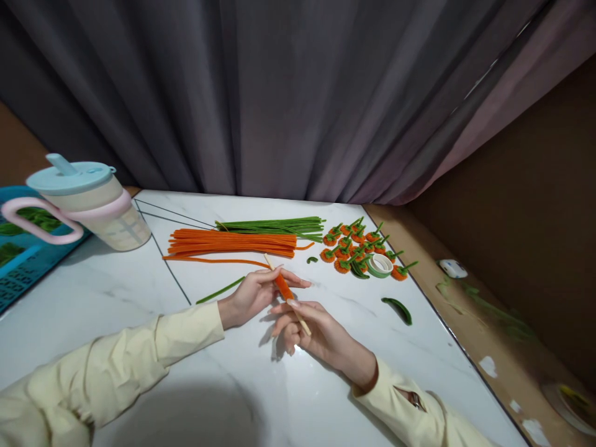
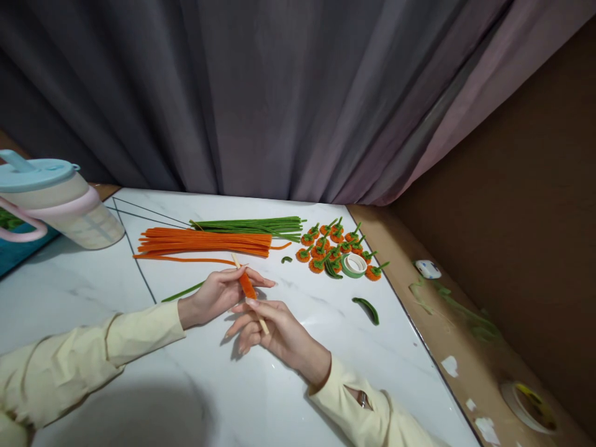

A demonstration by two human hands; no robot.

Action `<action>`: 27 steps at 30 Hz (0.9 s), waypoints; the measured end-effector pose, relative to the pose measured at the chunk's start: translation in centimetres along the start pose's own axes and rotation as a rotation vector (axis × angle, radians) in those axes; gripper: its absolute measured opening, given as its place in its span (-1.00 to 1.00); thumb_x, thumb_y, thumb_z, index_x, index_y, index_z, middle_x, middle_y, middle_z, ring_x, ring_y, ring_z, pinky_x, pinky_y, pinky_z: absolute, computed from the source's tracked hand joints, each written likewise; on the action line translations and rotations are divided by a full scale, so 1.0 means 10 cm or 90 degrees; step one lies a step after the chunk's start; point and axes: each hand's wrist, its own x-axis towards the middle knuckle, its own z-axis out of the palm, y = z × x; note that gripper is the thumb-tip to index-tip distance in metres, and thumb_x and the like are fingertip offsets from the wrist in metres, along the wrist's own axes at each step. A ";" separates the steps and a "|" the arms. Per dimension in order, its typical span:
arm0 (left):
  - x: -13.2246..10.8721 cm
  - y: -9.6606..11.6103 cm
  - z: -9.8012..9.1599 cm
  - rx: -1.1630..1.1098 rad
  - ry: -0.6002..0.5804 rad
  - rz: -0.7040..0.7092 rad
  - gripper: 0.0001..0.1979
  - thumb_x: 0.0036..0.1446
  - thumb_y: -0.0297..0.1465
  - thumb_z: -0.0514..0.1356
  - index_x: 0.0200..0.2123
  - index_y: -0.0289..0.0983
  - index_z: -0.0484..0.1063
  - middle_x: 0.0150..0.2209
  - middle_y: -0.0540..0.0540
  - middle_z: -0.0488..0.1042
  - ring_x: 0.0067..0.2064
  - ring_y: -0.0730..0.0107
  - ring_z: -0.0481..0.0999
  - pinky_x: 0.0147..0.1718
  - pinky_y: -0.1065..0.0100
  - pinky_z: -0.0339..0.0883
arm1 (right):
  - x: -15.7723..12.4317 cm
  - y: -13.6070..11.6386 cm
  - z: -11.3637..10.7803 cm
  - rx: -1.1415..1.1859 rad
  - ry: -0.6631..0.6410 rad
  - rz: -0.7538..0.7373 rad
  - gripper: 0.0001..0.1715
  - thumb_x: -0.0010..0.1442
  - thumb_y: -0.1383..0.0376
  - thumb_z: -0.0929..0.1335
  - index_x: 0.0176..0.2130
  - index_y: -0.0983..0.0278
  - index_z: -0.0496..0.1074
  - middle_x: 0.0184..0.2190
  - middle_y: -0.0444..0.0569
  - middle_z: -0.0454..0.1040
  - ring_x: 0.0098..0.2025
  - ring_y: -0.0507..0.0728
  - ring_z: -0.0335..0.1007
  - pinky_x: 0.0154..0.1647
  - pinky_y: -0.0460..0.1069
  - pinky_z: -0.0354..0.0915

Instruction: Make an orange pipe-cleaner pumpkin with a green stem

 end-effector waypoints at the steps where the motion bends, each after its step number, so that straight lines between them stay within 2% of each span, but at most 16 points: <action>1: 0.00 0.00 0.00 -0.004 0.010 0.005 -0.66 0.22 -0.30 0.05 -0.31 -0.41 0.55 -0.19 -0.27 0.57 -0.20 0.22 0.50 -0.10 0.27 0.25 | 0.00 -0.01 0.00 0.014 0.001 -0.002 -0.62 0.16 0.17 0.35 -0.20 0.47 0.49 -0.40 0.13 0.57 -0.58 0.02 0.44 -0.53 -0.11 0.35; 8: 0.00 0.02 0.01 0.014 0.049 0.023 -0.65 0.23 -0.33 0.02 -0.35 -0.40 0.55 -0.25 -0.26 0.59 -0.26 0.20 0.52 -0.17 0.24 0.27 | 0.03 -0.01 -0.03 0.084 0.061 0.002 -0.74 0.10 0.31 0.33 -0.30 0.49 0.49 -0.47 0.10 0.55 -0.59 0.03 0.42 -0.58 -0.12 0.33; 13: -0.01 0.03 0.03 0.039 0.056 0.051 -0.68 0.21 -0.32 0.05 -0.37 -0.38 0.55 -0.29 -0.24 0.60 -0.21 0.17 0.52 -0.06 0.20 0.23 | 0.04 0.00 -0.03 0.066 0.096 -0.020 -0.79 0.12 0.31 0.36 -0.41 0.46 0.45 -0.50 0.08 0.53 -0.61 0.01 0.39 -0.60 -0.13 0.31; 20: -0.01 0.04 0.03 0.058 0.057 0.052 -0.70 0.17 -0.27 0.11 -0.35 -0.37 0.53 -0.28 -0.24 0.59 -0.16 0.10 0.52 -0.07 0.17 0.23 | 0.05 -0.01 -0.01 0.072 0.114 -0.033 -0.82 0.09 0.32 0.40 -0.39 0.45 0.46 -0.47 0.04 0.53 -0.57 -0.01 0.41 -0.59 -0.17 0.30; 27: -0.02 0.07 0.04 0.081 0.037 0.065 -0.71 0.16 -0.26 0.12 -0.34 -0.38 0.51 -0.26 -0.26 0.59 -0.23 0.14 0.53 -0.09 0.18 0.22 | 0.04 0.00 -0.01 0.059 0.105 -0.044 -0.82 0.08 0.30 0.42 -0.37 0.42 0.46 -0.41 0.04 0.54 -0.52 -0.02 0.41 -0.57 -0.17 0.29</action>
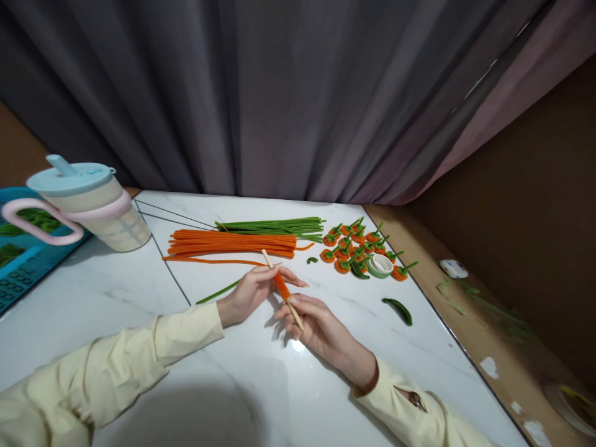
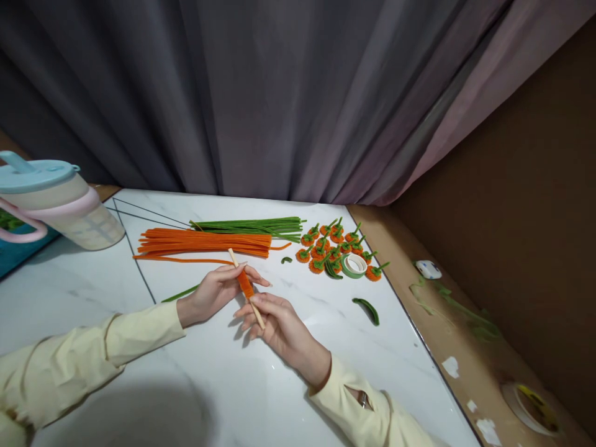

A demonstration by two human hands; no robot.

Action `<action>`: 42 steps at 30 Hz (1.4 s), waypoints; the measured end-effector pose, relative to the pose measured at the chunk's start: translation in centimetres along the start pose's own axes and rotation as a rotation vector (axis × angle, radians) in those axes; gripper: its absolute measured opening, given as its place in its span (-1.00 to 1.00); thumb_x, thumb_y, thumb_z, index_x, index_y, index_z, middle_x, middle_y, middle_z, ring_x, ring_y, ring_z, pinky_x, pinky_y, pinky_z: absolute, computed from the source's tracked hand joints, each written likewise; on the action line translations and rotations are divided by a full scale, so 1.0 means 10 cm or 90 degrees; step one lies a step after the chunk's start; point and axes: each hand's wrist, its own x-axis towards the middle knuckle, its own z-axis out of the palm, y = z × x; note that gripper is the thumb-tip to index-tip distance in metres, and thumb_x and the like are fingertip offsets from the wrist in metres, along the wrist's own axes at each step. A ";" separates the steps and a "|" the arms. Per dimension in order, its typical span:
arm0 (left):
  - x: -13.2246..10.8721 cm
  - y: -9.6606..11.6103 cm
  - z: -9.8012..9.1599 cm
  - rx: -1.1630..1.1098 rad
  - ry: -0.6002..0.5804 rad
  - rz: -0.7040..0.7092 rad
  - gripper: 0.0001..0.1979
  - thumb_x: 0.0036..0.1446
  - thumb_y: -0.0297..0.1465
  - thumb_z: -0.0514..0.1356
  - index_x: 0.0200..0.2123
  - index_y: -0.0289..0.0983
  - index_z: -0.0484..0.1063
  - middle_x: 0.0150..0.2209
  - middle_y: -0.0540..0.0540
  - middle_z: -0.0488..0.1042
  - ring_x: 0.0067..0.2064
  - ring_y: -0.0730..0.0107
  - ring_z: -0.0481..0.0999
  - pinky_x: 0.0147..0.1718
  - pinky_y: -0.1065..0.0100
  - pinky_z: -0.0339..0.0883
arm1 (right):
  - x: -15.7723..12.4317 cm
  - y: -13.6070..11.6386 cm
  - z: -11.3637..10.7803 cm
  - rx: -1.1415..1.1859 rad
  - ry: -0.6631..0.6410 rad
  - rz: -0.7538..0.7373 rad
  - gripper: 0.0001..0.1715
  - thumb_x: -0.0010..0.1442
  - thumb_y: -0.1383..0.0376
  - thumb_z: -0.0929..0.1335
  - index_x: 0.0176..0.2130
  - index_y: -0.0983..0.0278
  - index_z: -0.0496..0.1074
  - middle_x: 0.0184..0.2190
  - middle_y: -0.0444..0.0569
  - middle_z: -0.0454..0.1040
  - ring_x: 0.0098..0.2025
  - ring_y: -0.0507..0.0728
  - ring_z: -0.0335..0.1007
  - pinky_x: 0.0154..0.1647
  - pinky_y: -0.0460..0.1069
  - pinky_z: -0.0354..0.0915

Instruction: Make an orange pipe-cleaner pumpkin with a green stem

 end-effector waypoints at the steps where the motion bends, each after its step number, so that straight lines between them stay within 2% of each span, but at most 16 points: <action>1: 0.00 0.00 0.00 0.001 -0.005 -0.002 -0.72 0.16 -0.27 0.12 -0.32 -0.38 0.51 -0.25 -0.26 0.58 -0.23 0.15 0.52 -0.09 0.18 0.21 | 0.00 0.00 0.01 -0.003 0.003 -0.003 -0.82 0.08 0.30 0.43 -0.37 0.42 0.47 -0.40 0.03 0.54 -0.51 -0.03 0.41 -0.56 -0.18 0.29; 4: 0.01 -0.01 -0.01 -0.007 0.009 -0.003 -0.79 0.15 -0.32 0.15 -0.28 -0.36 0.46 -0.26 -0.24 0.59 -0.22 0.19 0.52 -0.10 0.21 0.19 | 0.00 -0.01 0.01 -0.009 0.013 -0.005 -0.80 0.05 0.28 0.45 -0.37 0.41 0.49 -0.38 0.03 0.53 -0.50 -0.04 0.40 -0.55 -0.18 0.30; 6: 0.02 -0.02 -0.01 -0.018 0.039 0.002 -0.87 0.14 -0.36 0.18 -0.33 -0.33 0.40 -0.27 -0.23 0.59 -0.23 0.22 0.52 -0.11 0.24 0.19 | 0.00 0.00 0.00 -0.010 0.016 -0.002 -0.79 0.03 0.27 0.47 -0.37 0.40 0.50 -0.37 0.02 0.53 -0.51 -0.05 0.39 -0.54 -0.18 0.30; 9: 0.05 -0.03 -0.02 -0.026 0.062 0.002 -0.83 0.15 -0.37 0.19 -0.44 -0.31 0.32 -0.26 -0.23 0.59 -0.24 0.24 0.52 -0.14 0.27 0.19 | 0.01 0.02 -0.01 -0.008 0.021 -0.009 -0.79 0.02 0.27 0.48 -0.37 0.38 0.50 -0.36 0.02 0.53 -0.53 -0.06 0.37 -0.55 -0.19 0.28; 11: 0.05 -0.03 -0.02 -0.033 0.066 0.006 -0.82 0.15 -0.37 0.20 -0.44 -0.30 0.30 -0.29 -0.20 0.58 -0.16 0.23 0.51 -0.14 0.29 0.19 | 0.01 0.03 -0.02 -0.006 0.022 -0.018 -0.80 0.03 0.27 0.48 -0.36 0.38 0.49 -0.36 0.02 0.53 -0.52 -0.06 0.37 -0.54 -0.19 0.26; 14: 0.04 -0.02 0.00 -0.027 0.079 0.012 -0.84 0.15 -0.36 0.23 -0.39 -0.30 0.31 -0.31 -0.16 0.58 -0.09 0.25 0.49 -0.12 0.33 0.19 | 0.01 0.04 -0.01 0.008 0.027 -0.033 -0.79 0.01 0.29 0.49 -0.36 0.37 0.46 -0.38 0.02 0.53 -0.53 -0.05 0.37 -0.52 -0.17 0.25; 18: 0.02 -0.02 0.06 0.009 0.104 0.010 -0.81 0.13 -0.32 0.25 -0.33 -0.31 0.33 -0.29 -0.19 0.58 -0.17 0.30 0.50 -0.12 0.33 0.22 | 0.01 0.04 0.01 0.028 0.040 -0.047 -0.77 -0.02 0.31 0.50 -0.37 0.37 0.44 -0.41 0.01 0.53 -0.53 -0.05 0.34 -0.48 -0.15 0.25; 25: 0.02 -0.11 0.11 -0.022 0.178 0.023 -0.80 0.10 -0.29 0.26 -0.38 -0.33 0.40 -0.32 -0.16 0.57 -0.09 0.22 0.49 -0.04 0.28 0.23 | 0.02 0.03 0.04 0.014 0.057 -0.053 -0.83 0.02 0.29 0.48 -0.40 0.34 0.47 -0.40 0.00 0.49 -0.54 -0.05 0.24 -0.50 -0.13 0.19; 33: 0.00 -0.15 0.14 -0.011 0.187 0.000 -0.71 0.10 -0.24 0.25 -0.23 -0.36 0.51 -0.20 -0.24 0.57 0.04 0.11 0.42 0.05 0.21 0.19 | 0.02 0.04 0.05 0.010 0.050 -0.073 -0.80 0.00 0.29 0.49 -0.41 0.32 0.42 -0.44 -0.04 0.47 -0.59 -0.07 0.16 -0.57 -0.13 0.09; 37: -0.03 -0.18 0.18 0.032 0.187 0.004 -0.66 0.09 -0.19 0.25 -0.21 -0.36 0.53 -0.17 -0.24 0.57 0.01 0.08 0.44 0.03 0.19 0.19 | 0.01 0.05 0.03 0.029 0.024 -0.088 -0.78 -0.02 0.34 0.48 -0.40 0.33 0.37 -0.46 -0.07 0.48 -0.66 -0.13 0.04 -0.64 -0.17 -0.05; 42: -0.07 -0.20 0.20 0.094 0.180 0.029 -0.62 0.09 -0.18 0.24 -0.16 -0.35 0.53 -0.21 -0.20 0.59 -0.07 0.10 0.49 0.03 0.19 0.21 | 0.01 0.05 0.01 0.039 -0.001 -0.082 -0.77 -0.02 0.37 0.47 -0.42 0.33 0.32 -0.48 -0.05 0.48 -0.68 -0.16 -0.07 -0.66 -0.18 -0.13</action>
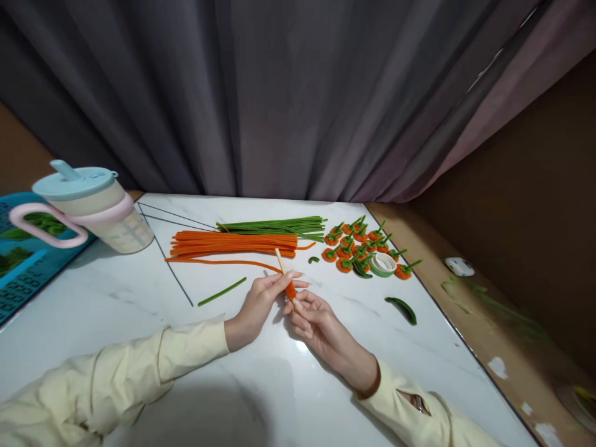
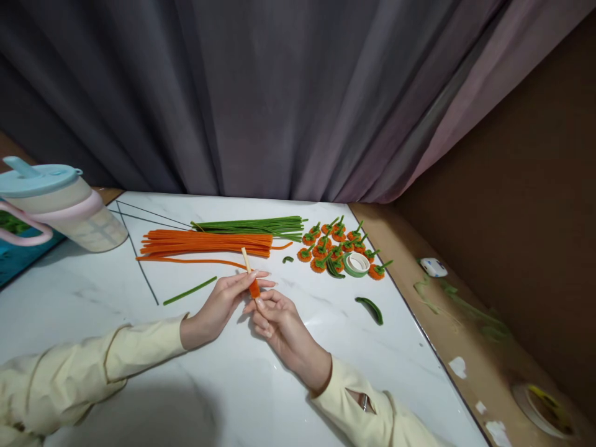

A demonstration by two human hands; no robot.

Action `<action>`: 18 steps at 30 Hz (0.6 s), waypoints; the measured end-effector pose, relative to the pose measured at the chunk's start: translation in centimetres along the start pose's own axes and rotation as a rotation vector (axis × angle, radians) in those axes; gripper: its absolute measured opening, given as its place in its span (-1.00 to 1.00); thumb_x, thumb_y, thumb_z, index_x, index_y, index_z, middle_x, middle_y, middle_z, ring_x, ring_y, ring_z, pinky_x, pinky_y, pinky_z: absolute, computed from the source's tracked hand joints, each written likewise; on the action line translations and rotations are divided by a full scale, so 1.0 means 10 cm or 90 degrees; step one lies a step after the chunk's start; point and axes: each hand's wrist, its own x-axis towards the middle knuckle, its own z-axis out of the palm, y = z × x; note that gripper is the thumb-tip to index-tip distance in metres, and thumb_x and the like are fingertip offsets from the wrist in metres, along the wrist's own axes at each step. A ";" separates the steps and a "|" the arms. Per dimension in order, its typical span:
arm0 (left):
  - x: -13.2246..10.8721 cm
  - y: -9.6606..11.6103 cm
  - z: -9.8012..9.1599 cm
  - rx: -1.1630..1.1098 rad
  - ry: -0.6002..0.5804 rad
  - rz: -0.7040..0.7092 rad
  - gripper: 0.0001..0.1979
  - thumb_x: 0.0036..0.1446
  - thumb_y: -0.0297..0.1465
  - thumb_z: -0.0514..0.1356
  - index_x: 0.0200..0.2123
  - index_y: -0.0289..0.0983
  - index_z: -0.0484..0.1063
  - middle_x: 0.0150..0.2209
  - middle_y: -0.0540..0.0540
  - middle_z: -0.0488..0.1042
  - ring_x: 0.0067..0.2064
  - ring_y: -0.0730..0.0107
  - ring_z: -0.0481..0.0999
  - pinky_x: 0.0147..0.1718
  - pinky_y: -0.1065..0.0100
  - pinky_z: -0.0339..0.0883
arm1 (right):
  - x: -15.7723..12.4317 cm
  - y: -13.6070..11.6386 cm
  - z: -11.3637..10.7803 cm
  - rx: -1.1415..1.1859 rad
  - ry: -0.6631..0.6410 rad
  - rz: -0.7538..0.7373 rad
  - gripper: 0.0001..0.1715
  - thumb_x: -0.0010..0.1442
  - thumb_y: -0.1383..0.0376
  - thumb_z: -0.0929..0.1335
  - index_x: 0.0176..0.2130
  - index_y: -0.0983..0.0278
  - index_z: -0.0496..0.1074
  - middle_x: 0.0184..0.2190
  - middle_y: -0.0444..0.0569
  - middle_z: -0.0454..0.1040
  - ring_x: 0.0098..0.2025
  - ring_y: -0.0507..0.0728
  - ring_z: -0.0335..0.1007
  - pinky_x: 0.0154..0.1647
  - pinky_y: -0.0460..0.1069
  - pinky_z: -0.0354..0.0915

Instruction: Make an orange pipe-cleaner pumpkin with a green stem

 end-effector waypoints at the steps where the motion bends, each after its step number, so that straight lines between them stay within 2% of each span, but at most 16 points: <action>1: -0.01 0.00 0.00 0.018 -0.002 0.007 -0.62 0.09 -0.17 0.23 -0.16 -0.35 0.54 -0.21 -0.19 0.59 -0.08 0.11 0.50 0.02 0.20 0.22 | 0.00 0.00 0.00 0.002 -0.002 0.001 -0.77 -0.02 0.38 0.47 -0.42 0.33 0.32 -0.49 -0.06 0.48 -0.69 -0.17 -0.08 -0.67 -0.18 -0.15; 9: -0.02 0.06 0.01 0.076 -0.041 0.034 -0.62 0.09 -0.16 0.23 -0.19 -0.34 0.57 -0.23 -0.18 0.59 -0.12 0.12 0.50 -0.02 0.21 0.23 | -0.02 -0.02 -0.01 0.018 0.008 0.011 -0.78 -0.04 0.40 0.47 -0.43 0.33 0.32 -0.54 -0.10 0.44 -0.70 -0.17 -0.12 -0.70 -0.20 -0.20; 13: 0.00 0.05 0.00 0.074 -0.035 0.023 -0.64 0.08 -0.17 0.23 -0.21 -0.34 0.57 -0.21 -0.19 0.59 -0.07 0.09 0.48 0.02 0.20 0.20 | -0.02 -0.04 0.01 0.014 0.016 0.008 -0.80 -0.04 0.39 0.46 -0.44 0.34 0.34 -0.56 -0.12 0.41 -0.69 -0.17 -0.15 -0.70 -0.21 -0.18; 18: 0.02 0.03 -0.02 0.003 -0.054 -0.026 -0.63 0.13 -0.19 0.20 -0.11 -0.34 0.52 -0.18 -0.19 0.58 -0.04 0.10 0.47 0.05 0.16 0.15 | -0.01 -0.05 0.01 0.030 0.032 0.015 -0.79 -0.04 0.39 0.47 -0.44 0.35 0.34 -0.58 -0.16 0.35 -0.68 -0.18 -0.15 -0.70 -0.23 -0.16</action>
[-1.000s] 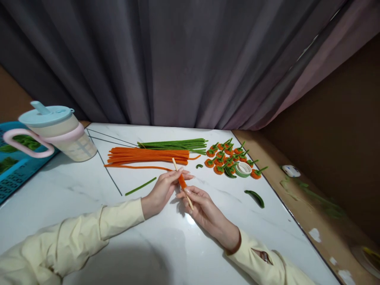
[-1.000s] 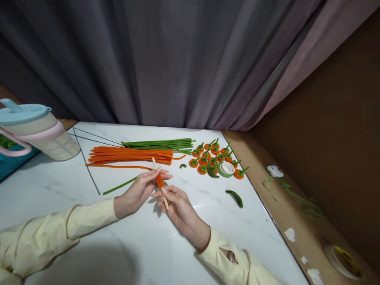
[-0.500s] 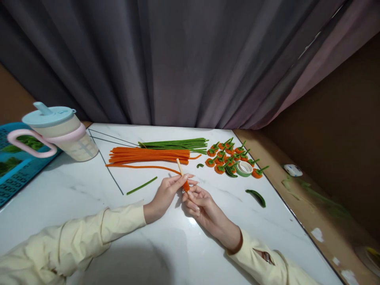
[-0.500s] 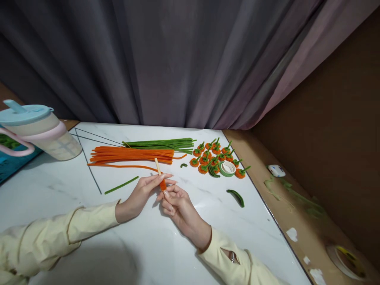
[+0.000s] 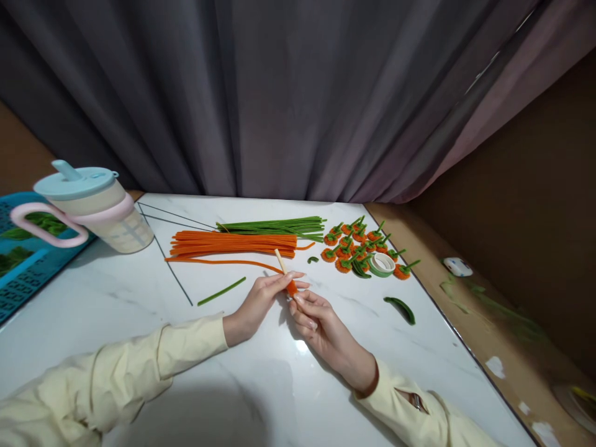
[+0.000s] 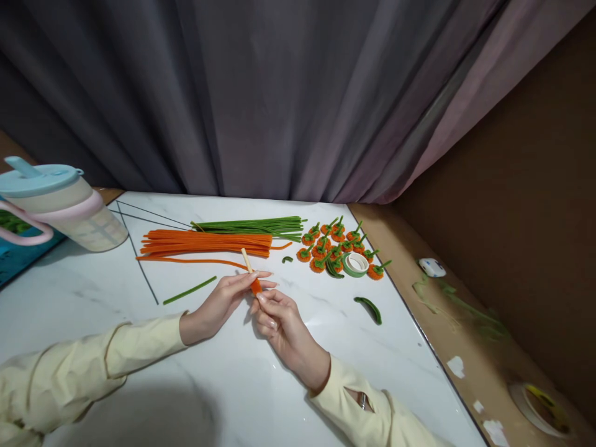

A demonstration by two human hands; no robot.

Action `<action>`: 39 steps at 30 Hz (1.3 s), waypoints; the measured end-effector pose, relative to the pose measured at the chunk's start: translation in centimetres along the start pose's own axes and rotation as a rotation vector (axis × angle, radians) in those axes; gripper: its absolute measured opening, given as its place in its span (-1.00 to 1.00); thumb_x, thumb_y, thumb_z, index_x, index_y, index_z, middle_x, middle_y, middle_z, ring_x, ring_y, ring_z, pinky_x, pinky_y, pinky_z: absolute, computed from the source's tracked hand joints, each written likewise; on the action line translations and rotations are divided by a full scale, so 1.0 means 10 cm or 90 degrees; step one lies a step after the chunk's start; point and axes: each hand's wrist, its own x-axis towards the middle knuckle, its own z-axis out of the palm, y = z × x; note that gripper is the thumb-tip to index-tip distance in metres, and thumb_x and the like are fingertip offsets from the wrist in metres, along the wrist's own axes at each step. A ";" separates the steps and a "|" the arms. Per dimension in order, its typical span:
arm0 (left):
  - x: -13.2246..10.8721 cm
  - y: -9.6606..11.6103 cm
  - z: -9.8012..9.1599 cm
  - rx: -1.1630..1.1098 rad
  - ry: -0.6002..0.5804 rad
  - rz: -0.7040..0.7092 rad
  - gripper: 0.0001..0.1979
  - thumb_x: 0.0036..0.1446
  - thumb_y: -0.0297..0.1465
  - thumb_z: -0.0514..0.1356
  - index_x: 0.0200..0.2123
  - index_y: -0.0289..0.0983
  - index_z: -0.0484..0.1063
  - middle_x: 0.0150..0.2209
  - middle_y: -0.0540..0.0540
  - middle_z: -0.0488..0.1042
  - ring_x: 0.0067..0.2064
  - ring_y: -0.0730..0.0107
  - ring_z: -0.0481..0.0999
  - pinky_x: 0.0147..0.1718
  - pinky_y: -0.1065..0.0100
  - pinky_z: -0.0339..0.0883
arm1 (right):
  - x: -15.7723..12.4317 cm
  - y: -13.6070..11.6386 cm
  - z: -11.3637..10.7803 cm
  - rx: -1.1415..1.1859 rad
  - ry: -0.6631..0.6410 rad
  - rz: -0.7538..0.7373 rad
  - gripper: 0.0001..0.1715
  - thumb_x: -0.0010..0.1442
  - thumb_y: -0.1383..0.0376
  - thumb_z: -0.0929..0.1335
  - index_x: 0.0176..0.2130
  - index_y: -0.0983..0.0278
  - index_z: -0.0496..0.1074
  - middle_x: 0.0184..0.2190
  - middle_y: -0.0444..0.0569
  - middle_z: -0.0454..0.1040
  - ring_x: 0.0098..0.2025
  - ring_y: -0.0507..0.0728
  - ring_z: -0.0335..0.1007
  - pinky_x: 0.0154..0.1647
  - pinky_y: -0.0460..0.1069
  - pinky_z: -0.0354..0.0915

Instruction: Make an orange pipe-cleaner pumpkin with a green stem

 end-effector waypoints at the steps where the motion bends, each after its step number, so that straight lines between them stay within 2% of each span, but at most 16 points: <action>1: 0.00 0.00 -0.01 -0.023 -0.006 -0.008 -0.63 0.13 -0.20 0.20 -0.09 -0.34 0.51 -0.18 -0.20 0.58 -0.03 0.10 0.47 0.05 0.16 0.15 | 0.00 0.00 0.00 0.002 0.003 0.001 -0.79 -0.04 0.39 0.47 -0.44 0.35 0.34 -0.58 -0.16 0.34 -0.67 -0.18 -0.15 -0.70 -0.23 -0.16; 5: 0.01 -0.01 -0.02 -0.074 -0.026 -0.023 -0.64 0.11 -0.22 0.24 -0.10 -0.35 0.51 -0.17 -0.23 0.57 -0.03 0.10 0.46 0.04 0.17 0.15 | 0.00 0.00 0.00 0.000 0.008 -0.004 -0.80 -0.03 0.40 0.47 -0.44 0.36 0.35 -0.58 -0.17 0.32 -0.67 -0.18 -0.17 -0.71 -0.24 -0.17; 13: 0.00 -0.01 0.00 -0.087 -0.035 -0.018 -0.65 0.09 -0.22 0.26 -0.14 -0.35 0.53 -0.18 -0.22 0.58 -0.02 0.10 0.47 0.04 0.19 0.18 | -0.01 0.01 0.00 -0.010 0.000 -0.017 -0.80 -0.01 0.38 0.46 -0.43 0.33 0.34 -0.55 -0.15 0.34 -0.67 -0.17 -0.17 -0.70 -0.24 -0.16; 20: 0.00 -0.01 0.00 -0.047 -0.047 -0.007 -0.68 0.12 -0.23 0.23 -0.15 -0.32 0.55 -0.09 -0.20 0.54 0.04 0.10 0.42 0.12 0.17 0.11 | -0.01 0.01 0.00 0.010 0.003 -0.011 -0.78 -0.04 0.39 0.48 -0.44 0.33 0.34 -0.58 -0.17 0.36 -0.68 -0.18 -0.18 -0.71 -0.25 -0.18; 34: 0.00 -0.02 -0.02 -0.006 -0.057 0.009 -0.64 0.15 -0.23 0.20 -0.08 -0.34 0.52 -0.09 -0.19 0.55 0.05 0.11 0.42 0.13 0.19 0.12 | -0.03 -0.01 0.02 0.015 0.031 -0.004 -0.78 -0.09 0.40 0.50 -0.44 0.33 0.38 -0.55 -0.13 0.42 -0.68 -0.19 -0.20 -0.73 -0.27 -0.19; 39: 0.01 -0.03 -0.02 -0.028 -0.051 0.005 -0.66 0.13 -0.24 0.21 -0.11 -0.34 0.53 -0.10 -0.18 0.55 0.03 0.13 0.43 0.11 0.19 0.12 | -0.02 -0.03 0.04 -0.002 0.053 0.001 -0.75 -0.07 0.35 0.50 -0.43 0.33 0.36 -0.57 -0.16 0.37 -0.68 -0.19 -0.21 -0.73 -0.26 -0.22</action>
